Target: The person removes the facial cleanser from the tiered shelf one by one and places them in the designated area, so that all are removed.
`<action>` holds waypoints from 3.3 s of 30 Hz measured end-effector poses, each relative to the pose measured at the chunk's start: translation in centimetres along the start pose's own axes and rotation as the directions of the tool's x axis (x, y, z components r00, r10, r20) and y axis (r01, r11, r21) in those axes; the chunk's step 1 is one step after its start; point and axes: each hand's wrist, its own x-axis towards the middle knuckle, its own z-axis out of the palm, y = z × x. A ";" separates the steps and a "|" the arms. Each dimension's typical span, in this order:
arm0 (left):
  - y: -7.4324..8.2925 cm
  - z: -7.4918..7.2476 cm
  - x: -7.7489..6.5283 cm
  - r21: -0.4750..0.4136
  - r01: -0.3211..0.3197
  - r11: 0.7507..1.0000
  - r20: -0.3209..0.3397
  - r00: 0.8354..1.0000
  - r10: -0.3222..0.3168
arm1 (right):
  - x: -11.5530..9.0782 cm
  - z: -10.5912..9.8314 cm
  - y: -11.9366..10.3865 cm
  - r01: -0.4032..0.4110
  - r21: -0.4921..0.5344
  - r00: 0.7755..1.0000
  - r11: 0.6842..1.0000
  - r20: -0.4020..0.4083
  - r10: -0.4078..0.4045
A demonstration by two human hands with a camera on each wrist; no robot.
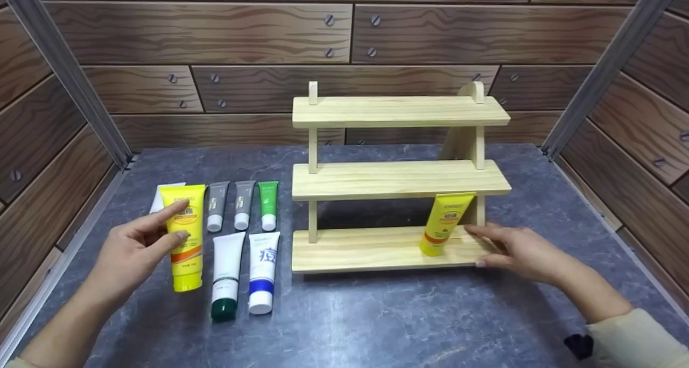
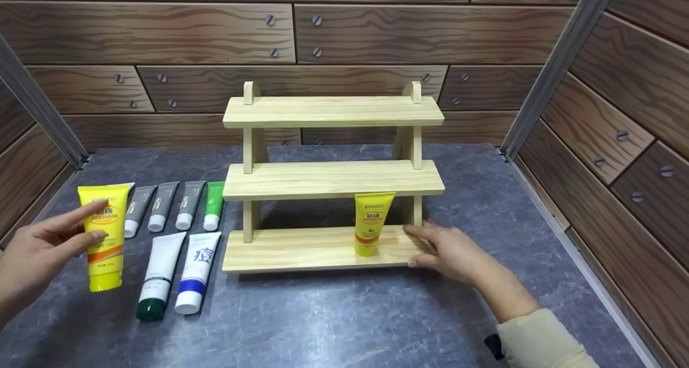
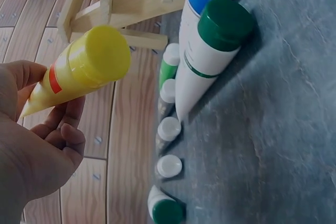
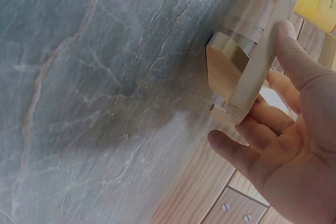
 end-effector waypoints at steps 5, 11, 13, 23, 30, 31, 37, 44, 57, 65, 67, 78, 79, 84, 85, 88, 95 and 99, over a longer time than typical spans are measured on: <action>-0.8 -0.3 0.0 0.011 0.050 0.999 0.016 0.999 -0.050 | 0.1 0.0 0.0 -0.011 0.008 1.000 1.000 0.008 0.011; -1.8 -0.3 -0.1 0.007 0.076 0.997 0.012 0.997 -0.076 | 0.1 0.1 0.0 -0.006 0.004 1.000 1.000 0.004 0.006; -2.1 -0.2 -0.1 0.015 0.090 0.996 0.021 0.996 -0.090 | 0.1 0.1 0.1 -0.004 0.003 1.000 1.000 0.000 0.004; -3.6 0.1 -0.1 0.058 0.121 0.991 0.052 0.991 -0.124 | 0.1 0.1 0.1 0.002 0.003 1.000 1.000 -0.007 -0.002; -4.2 0.2 -0.1 0.082 0.153 0.985 0.070 0.985 -0.159 | 0.0 0.1 0.1 0.000 0.001 1.000 1.000 -0.005 0.000; -4.3 0.2 -0.1 0.082 0.159 0.984 0.071 0.984 -0.165 | 0.0 0.1 0.1 0.000 -0.001 1.000 1.000 -0.005 0.000; -4.9 0.2 -0.2 0.083 0.185 0.979 0.083 0.978 -0.192 | 0.0 0.1 0.1 -0.015 -0.004 1.000 1.000 0.005 0.015; -5.7 0.2 -0.2 0.121 0.213 0.970 0.102 0.969 -0.226 | 0.1 0.1 -0.1 -0.032 -0.006 0.999 0.999 0.023 0.032; -6.6 0.5 0.2 0.145 0.226 0.963 0.130 0.961 -0.245 | 0.0 0.0 0.0 0.005 -0.010 1.000 1.000 -0.006 -0.005; -7.1 1.0 0.2 0.170 0.248 0.954 0.137 0.953 -0.272 | 0.1 0.0 -0.1 -0.017 -0.012 1.000 1.000 0.018 0.017; -7.3 1.1 0.2 0.174 0.254 0.951 0.141 0.950 -0.279 | 0.1 0.0 -0.1 -0.022 -0.013 0.999 1.000 0.026 0.022; -7.9 1.2 0.4 0.153 0.267 0.952 0.157 0.944 -0.290 | 0.1 -0.1 -0.1 -0.012 -0.013 1.000 1.000 0.013 0.012; -7.9 1.2 0.4 0.150 0.267 0.952 0.158 0.944 -0.289 | 0.1 0.0 -0.1 -0.012 -0.014 1.000 1.000 0.012 0.012; -8.1 1.3 0.6 0.161 0.264 0.951 0.152 0.946 -0.288 | 0.0 0.0 0.0 -0.005 -0.004 1.000 1.000 -0.003 0.005; -8.1 1.3 0.6 0.164 0.265 0.950 0.150 0.945 -0.290 | 0.0 0.1 0.0 -0.005 -0.002 1.000 1.000 -0.004 0.005; -8.2 1.3 0.6 0.172 0.269 0.948 0.149 0.944 -0.295 | 0.0 0.1 0.1 -0.010 0.000 1.000 1.000 0.003 0.010; -8.2 1.5 0.9 0.155 0.265 0.952 0.161 0.944 -0.289 | 0.1 0.0 0.0 -0.021 -0.003 1.000 1.000 0.019 0.021; -8.1 1.7 0.9 0.157 0.248 0.956 0.166 0.948 -0.273 | 0.1 0.0 0.0 -0.023 -0.004 0.999 1.000 0.023 0.023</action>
